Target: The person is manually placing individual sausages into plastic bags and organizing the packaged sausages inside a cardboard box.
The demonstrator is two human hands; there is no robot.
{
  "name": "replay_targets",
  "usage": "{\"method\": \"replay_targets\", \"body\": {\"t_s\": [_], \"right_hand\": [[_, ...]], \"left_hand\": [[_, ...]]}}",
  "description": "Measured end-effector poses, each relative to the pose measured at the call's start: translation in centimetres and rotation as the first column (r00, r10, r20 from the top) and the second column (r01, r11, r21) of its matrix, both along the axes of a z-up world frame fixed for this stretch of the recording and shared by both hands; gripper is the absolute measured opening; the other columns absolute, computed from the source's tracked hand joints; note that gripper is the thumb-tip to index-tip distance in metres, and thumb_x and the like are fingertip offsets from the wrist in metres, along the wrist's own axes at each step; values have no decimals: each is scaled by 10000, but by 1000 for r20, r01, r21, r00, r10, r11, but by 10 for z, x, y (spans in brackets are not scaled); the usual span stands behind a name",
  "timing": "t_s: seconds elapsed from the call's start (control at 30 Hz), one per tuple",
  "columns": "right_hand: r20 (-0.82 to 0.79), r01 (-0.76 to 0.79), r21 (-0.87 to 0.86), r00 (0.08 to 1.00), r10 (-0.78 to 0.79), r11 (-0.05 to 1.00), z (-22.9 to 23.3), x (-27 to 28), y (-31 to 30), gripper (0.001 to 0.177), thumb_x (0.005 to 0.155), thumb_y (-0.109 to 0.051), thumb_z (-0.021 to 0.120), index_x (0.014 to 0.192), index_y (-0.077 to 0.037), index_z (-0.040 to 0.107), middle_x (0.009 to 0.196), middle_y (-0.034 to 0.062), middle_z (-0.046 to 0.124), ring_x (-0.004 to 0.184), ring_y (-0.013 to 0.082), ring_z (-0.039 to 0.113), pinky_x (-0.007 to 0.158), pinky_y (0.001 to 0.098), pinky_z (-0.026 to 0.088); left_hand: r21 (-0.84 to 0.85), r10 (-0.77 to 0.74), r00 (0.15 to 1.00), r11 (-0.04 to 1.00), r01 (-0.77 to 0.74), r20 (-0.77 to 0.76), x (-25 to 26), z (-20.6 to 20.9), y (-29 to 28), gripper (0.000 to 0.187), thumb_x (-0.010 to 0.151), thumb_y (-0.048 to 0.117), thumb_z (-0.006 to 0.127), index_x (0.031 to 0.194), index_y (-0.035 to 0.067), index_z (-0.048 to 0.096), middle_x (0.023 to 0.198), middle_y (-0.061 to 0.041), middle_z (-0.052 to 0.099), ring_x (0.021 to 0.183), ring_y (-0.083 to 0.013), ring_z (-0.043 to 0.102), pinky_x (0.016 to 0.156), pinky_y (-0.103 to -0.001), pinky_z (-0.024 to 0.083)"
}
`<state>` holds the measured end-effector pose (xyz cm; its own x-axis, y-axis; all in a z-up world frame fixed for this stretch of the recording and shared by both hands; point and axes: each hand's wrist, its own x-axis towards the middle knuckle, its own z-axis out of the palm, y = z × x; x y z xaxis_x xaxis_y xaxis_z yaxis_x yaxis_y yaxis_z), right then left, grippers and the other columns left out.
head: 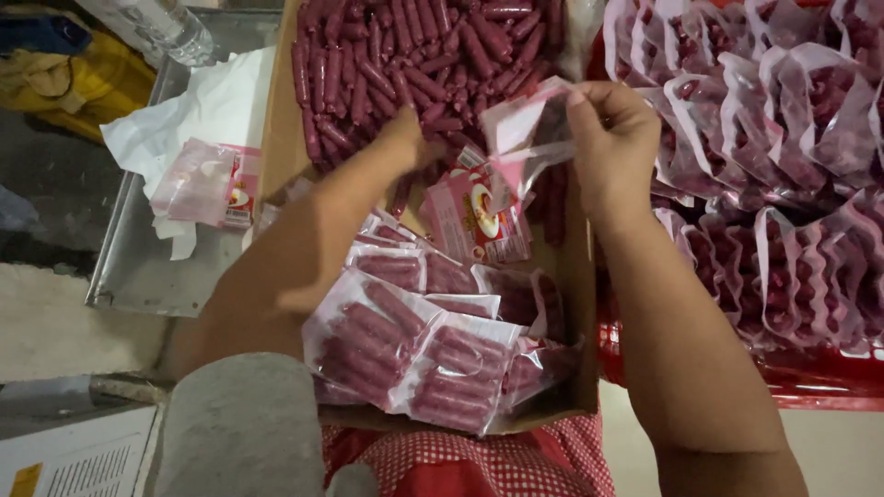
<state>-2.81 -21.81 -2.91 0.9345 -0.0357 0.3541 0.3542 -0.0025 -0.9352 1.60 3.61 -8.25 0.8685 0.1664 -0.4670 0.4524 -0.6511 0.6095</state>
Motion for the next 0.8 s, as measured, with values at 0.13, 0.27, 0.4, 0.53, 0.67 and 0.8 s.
{"method": "replay_targets", "body": {"t_s": [0.13, 0.27, 0.4, 0.53, 0.67, 0.8], "right_hand": [[84, -4, -149, 996, 16, 989, 3, -8, 1, 210, 1025, 75, 653, 1185, -62, 648, 984, 58, 648, 707, 91, 543, 523, 207, 504], [41, 33, -166, 999, -26, 986, 1, -7, 4, 157, 1015, -12, 619, 1118, -50, 731, 936, 12, 691, 811, 85, 596, 740, 219, 526], [8, -42, -84, 999, 42, 996, 0, -8, 6, 84, 1043, -17, 660, 1013, -91, 634, 812, -1, 626, 683, 68, 554, 609, 206, 478], [-29, -136, -65, 991, 134, 989, 9, -18, 8, 130, 1065, 33, 568, 1094, -90, 536, 685, 30, 559, 555, 111, 537, 534, 244, 470], [-6, -64, -155, 998, 63, 986, -6, -7, 4, 140, 1045, -13, 573, 1124, -81, 666, 777, -26, 549, 640, 66, 461, 567, 231, 400], [-6, -38, -211, 999, 38, 977, -8, -7, 7, 134, 1049, -67, 607, 1154, -80, 690, 851, -18, 614, 632, 61, 482, 543, 223, 427]], "left_hand": [[251, 30, 998, 968, -14, -58, 6, -32, -7, 1026, 764, 480, 764, 1543, 82, 227, 1357, -204, 584, 1181, -382, 643, 917, -417, 569], [268, 59, 998, 962, -53, -15, 11, -46, -12, 1033, 731, 590, 726, 1477, 42, 267, 1387, -222, 521, 1225, -392, 601, 963, -436, 546], [272, 3, 999, 962, 10, -46, 2, -35, -22, 782, 872, 440, 671, 1467, 65, 328, 1463, -195, 335, 1255, -400, 472, 965, -456, 517], [342, 159, 986, 930, -130, -56, -2, -39, -32, 615, 886, 365, 689, 1344, 162, 332, 1458, -198, 381, 1306, -399, 475, 1077, -552, 388], [355, 139, 989, 923, -147, 50, -4, -49, -22, 893, 698, 485, 889, 1320, 164, 336, 1384, -185, 469, 1246, -406, 575, 1109, -680, 191], [-432, 515, 855, 760, -486, -55, 17, -45, -6, 390, 844, 264, 616, 1195, 95, 596, 1070, -173, 660, 904, -306, 662, 730, -367, 549]]}}
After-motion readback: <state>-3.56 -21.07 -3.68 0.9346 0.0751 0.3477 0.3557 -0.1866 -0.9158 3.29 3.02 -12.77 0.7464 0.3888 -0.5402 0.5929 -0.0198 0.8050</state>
